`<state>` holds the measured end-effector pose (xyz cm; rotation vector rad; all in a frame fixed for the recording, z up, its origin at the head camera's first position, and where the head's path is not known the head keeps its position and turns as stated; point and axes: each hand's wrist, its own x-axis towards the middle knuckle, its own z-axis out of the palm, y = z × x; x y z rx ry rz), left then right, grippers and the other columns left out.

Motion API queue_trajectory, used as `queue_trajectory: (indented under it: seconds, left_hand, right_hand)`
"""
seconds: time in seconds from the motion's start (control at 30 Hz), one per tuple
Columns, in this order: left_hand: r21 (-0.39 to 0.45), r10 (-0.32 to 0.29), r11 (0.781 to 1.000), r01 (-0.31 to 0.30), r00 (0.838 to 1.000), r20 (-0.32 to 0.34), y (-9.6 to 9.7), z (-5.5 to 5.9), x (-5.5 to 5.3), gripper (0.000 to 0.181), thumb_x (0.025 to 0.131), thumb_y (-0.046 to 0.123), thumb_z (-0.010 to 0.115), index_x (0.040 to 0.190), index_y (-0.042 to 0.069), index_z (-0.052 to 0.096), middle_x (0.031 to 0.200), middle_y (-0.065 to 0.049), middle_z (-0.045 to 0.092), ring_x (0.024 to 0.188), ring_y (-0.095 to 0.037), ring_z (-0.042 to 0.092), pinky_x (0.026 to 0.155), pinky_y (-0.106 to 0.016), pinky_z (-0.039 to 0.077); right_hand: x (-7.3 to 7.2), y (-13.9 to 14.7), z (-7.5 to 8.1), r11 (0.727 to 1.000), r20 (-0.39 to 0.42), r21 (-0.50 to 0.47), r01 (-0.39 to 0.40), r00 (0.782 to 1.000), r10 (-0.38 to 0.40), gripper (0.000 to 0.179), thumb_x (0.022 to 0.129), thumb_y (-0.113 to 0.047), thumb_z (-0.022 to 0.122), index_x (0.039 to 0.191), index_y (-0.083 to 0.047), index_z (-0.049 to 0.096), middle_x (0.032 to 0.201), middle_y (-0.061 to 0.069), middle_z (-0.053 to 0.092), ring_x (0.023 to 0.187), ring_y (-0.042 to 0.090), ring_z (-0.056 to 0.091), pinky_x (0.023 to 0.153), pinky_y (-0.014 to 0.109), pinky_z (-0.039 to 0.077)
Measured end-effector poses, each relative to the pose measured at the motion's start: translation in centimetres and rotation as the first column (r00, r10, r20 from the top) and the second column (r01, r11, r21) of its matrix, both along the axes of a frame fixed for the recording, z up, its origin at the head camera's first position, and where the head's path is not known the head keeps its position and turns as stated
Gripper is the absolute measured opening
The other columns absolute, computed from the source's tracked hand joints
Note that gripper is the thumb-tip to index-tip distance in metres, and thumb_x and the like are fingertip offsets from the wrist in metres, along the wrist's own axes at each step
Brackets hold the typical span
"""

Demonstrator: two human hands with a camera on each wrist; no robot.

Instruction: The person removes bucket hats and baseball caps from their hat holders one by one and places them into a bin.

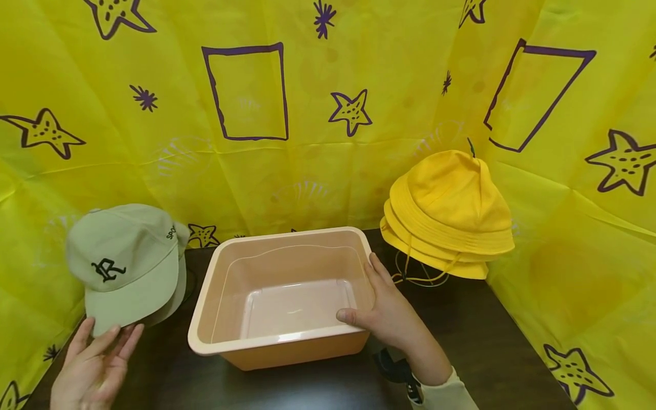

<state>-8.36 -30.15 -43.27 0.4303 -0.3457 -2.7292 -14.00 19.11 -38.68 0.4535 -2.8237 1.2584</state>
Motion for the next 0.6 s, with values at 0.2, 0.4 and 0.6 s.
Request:
queue_trajectory:
  seconds: [0.2, 0.4, 0.6]
  left_hand:
    - [0.036, 0.059, 0.998, -0.059, 0.998, 0.015, -0.3, 0.9, -0.2, 0.061, 0.095, -0.022, 0.043, 0.128, 0.029, 0.042, 0.118, 0.001, 0.05, 0.087, -0.03, 0.058, 0.085, -0.05, 0.053]
    - [0.078, 0.059, 0.995, -0.064, 0.996, 0.064, -1.1, 2.0, -0.4, 0.065, 0.095, -0.019, 0.045, 0.128, 0.036, 0.035, 0.122, 0.009, 0.039, 0.091, -0.027, 0.052, 0.084, -0.043, 0.053]
    - [0.165, 0.026, 0.986, -0.023, 1.0, -0.014, -2.2, 2.9, -0.2, 0.056, 0.097, -0.014, 0.043, 0.125, 0.035, 0.042, 0.12, 0.008, 0.045, 0.092, -0.027, 0.052, 0.084, -0.043, 0.053]
  right_hand:
    - [0.0, -0.1, -0.1, 1.0, -0.007, -0.002, 0.003, 1.0, -0.003, 0.111, 0.076, -0.055, 0.082, 0.156, 0.0, 0.027, 0.165, 0.011, 0.01, 0.145, 0.043, 0.016, 0.106, 0.067, 0.023]
    - [-0.1, 0.0, 0.0, 1.0, -0.008, -0.004, 0.004, 1.0, -0.004, 0.111, 0.076, -0.055, 0.082, 0.156, 0.0, 0.026, 0.165, 0.01, 0.01, 0.145, 0.042, 0.015, 0.107, 0.067, 0.022]
    - [-0.1, -0.1, -0.1, 1.0, -0.01, -0.004, -0.002, 1.0, 0.002, 0.111, 0.076, -0.055, 0.082, 0.156, 0.0, 0.027, 0.165, 0.011, 0.01, 0.145, 0.043, 0.016, 0.107, 0.067, 0.022]
